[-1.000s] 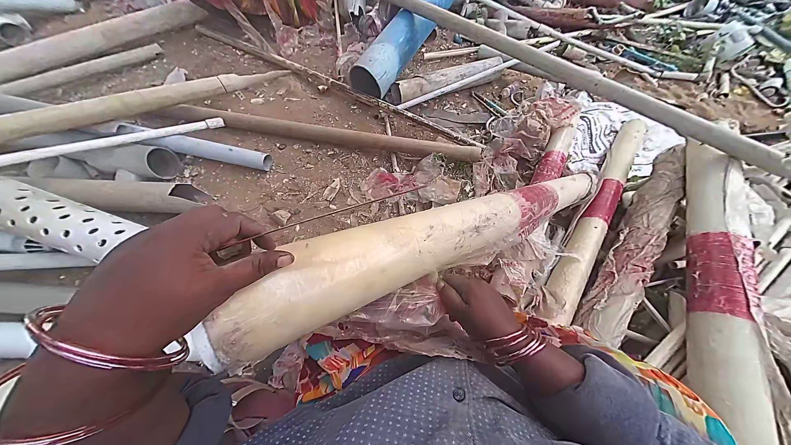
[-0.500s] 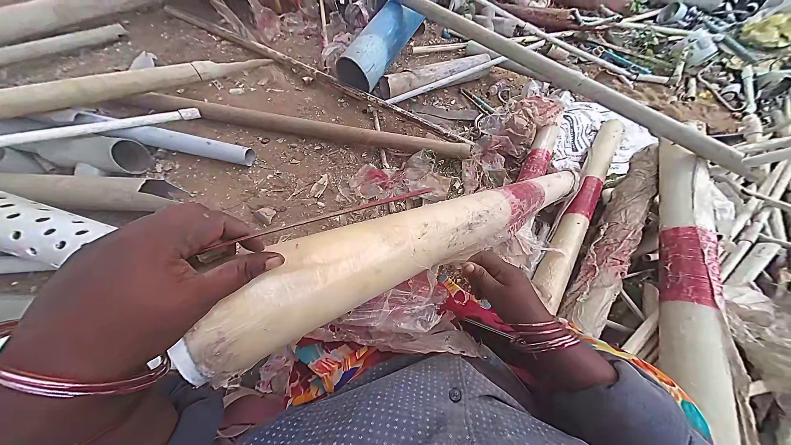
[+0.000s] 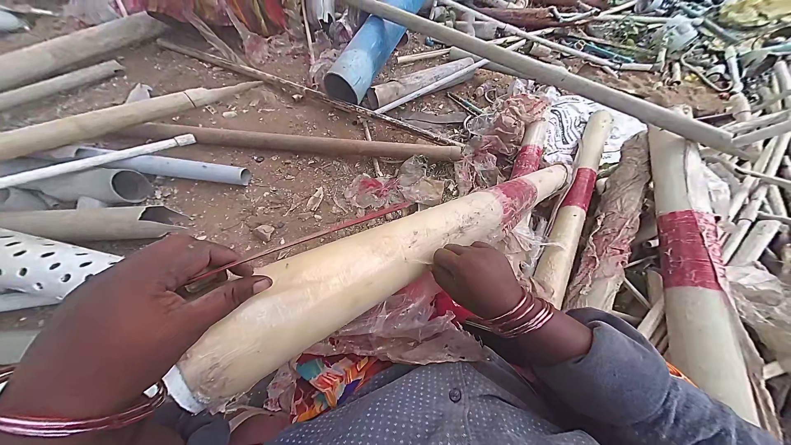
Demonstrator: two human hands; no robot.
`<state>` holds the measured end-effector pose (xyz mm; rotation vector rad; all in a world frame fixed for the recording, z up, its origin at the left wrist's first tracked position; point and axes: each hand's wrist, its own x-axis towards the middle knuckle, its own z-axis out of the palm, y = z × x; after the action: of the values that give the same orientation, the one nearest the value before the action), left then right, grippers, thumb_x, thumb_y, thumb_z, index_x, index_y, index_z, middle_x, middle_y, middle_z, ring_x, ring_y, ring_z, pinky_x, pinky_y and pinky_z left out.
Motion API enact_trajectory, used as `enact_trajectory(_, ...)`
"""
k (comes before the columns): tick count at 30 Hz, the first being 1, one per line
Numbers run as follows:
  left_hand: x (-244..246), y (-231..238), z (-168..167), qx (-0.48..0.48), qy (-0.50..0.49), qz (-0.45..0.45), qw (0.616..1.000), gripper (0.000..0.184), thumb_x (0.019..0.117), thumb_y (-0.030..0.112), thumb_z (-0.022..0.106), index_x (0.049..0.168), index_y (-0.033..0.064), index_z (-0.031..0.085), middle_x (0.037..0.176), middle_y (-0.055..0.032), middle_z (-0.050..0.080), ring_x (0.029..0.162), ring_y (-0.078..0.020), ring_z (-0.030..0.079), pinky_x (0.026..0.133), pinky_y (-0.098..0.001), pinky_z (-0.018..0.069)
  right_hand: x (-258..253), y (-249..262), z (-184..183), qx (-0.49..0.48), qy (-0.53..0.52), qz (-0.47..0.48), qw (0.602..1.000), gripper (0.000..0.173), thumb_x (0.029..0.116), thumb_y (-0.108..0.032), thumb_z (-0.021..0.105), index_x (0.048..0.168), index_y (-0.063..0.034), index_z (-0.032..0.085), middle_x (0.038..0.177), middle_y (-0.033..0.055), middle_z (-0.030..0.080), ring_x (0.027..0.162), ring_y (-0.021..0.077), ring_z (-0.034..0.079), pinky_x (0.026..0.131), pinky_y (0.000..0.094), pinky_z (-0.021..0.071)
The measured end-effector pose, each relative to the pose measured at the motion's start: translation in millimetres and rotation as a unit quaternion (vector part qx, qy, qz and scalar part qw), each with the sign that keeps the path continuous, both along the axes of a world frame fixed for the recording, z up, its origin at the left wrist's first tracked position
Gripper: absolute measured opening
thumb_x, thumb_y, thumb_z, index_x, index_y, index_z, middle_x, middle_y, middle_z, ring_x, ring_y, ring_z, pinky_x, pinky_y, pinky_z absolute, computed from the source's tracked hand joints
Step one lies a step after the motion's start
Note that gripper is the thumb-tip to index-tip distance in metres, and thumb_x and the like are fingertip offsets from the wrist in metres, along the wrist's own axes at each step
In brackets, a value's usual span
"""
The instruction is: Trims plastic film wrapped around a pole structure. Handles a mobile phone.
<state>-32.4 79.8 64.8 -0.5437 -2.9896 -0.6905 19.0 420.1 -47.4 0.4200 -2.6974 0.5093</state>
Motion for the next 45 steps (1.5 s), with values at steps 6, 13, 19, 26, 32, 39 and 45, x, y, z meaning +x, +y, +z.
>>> enact_trajectory(6,2,-1,0,0.002,-0.012,-0.020,1.000,0.039,0.0887,0.044,0.068,0.092,0.0056,0.071,0.090,-0.0026,0.063,0.082,-0.0101,0.060,0.074,-0.0310,0.0478,3,12,-12,-0.030,0.029,-0.059,0.997,0.035,0.0952,-0.020,0.054,0.064,-0.0046,0.059,0.058,0.0118,0.060,0.053,0.0280,0.063,0.049,0.0442,0.0431)
enact_trajectory(13,3,-8,-12,-0.012,0.027,-0.014,0.999,0.051,0.0878,0.062,0.060,0.092,0.0138,0.074,0.092,0.0004,0.064,0.085,-0.0088,0.061,0.074,-0.0327,0.0483,17,8,-20,-0.079,0.000,-0.062,0.995,0.036,0.0997,-0.026,0.052,0.072,-0.0044,0.061,0.062,0.0111,0.061,0.056,0.0262,0.063,0.053,0.0427,0.0448)
enact_trajectory(19,-7,-4,-10,-0.026,0.023,-0.003,0.999,0.048,0.0836,0.069,0.059,0.091,0.0236,0.073,0.088,0.0074,0.062,0.081,-0.0077,0.061,0.069,-0.0372,0.0506,17,24,-7,-0.153,-0.030,-0.047,0.987,0.045,0.1011,-0.045,0.054,0.098,-0.0032,0.070,0.075,0.0078,0.067,0.064,0.0205,0.064,0.059,0.0407,0.0509)
enact_trajectory(26,-1,-4,-13,-0.022,0.050,-0.017,0.998,0.053,0.0848,0.072,0.056,0.092,0.0226,0.075,0.087,0.0078,0.062,0.080,-0.0068,0.061,0.068,-0.0344,0.0495,-14,-10,-9,-0.157,0.044,0.059,0.985,0.041,0.0905,-0.041,0.072,0.110,-0.0048,0.072,0.101,0.0143,0.071,0.087,0.0247,0.068,0.073,0.0351,0.0570)
enact_trajectory(32,-1,-7,-19,0.014,0.069,-0.026,0.997,0.052,0.0862,0.071,0.058,0.090,0.0220,0.074,0.087,0.0094,0.063,0.079,-0.0012,0.059,0.069,-0.0255,0.0487,-32,-18,-18,-0.195,0.112,0.040,0.973,0.018,0.0968,-0.018,0.064,0.086,-0.0045,0.071,0.083,0.0098,0.070,0.078,0.0204,0.069,0.070,0.0325,0.0566)
enact_trajectory(39,-4,-11,-18,0.013,0.077,-0.035,0.996,0.048,0.0884,0.066,0.059,0.088,0.0210,0.075,0.088,0.0079,0.064,0.081,-0.0016,0.060,0.071,-0.0251,0.0498,-62,-10,0,-0.148,-0.021,-0.068,0.986,0.016,0.0947,-0.013,0.070,0.092,0.0028,0.069,0.090,0.0194,0.069,0.077,0.0358,0.070,0.063,0.0530,0.0541)
enact_trajectory(45,5,-1,-18,-0.023,0.102,-0.054,0.993,0.050,0.0866,0.072,0.058,0.088,0.0252,0.075,0.087,0.0057,0.066,0.082,-0.0083,0.062,0.072,-0.0367,0.0503,-99,12,4,-0.192,-0.177,-0.183,0.948,0.027,0.1047,-0.022,0.061,0.110,0.0039,0.066,0.107,0.0249,0.067,0.097,0.0424,0.067,0.081,0.0616,0.0514)
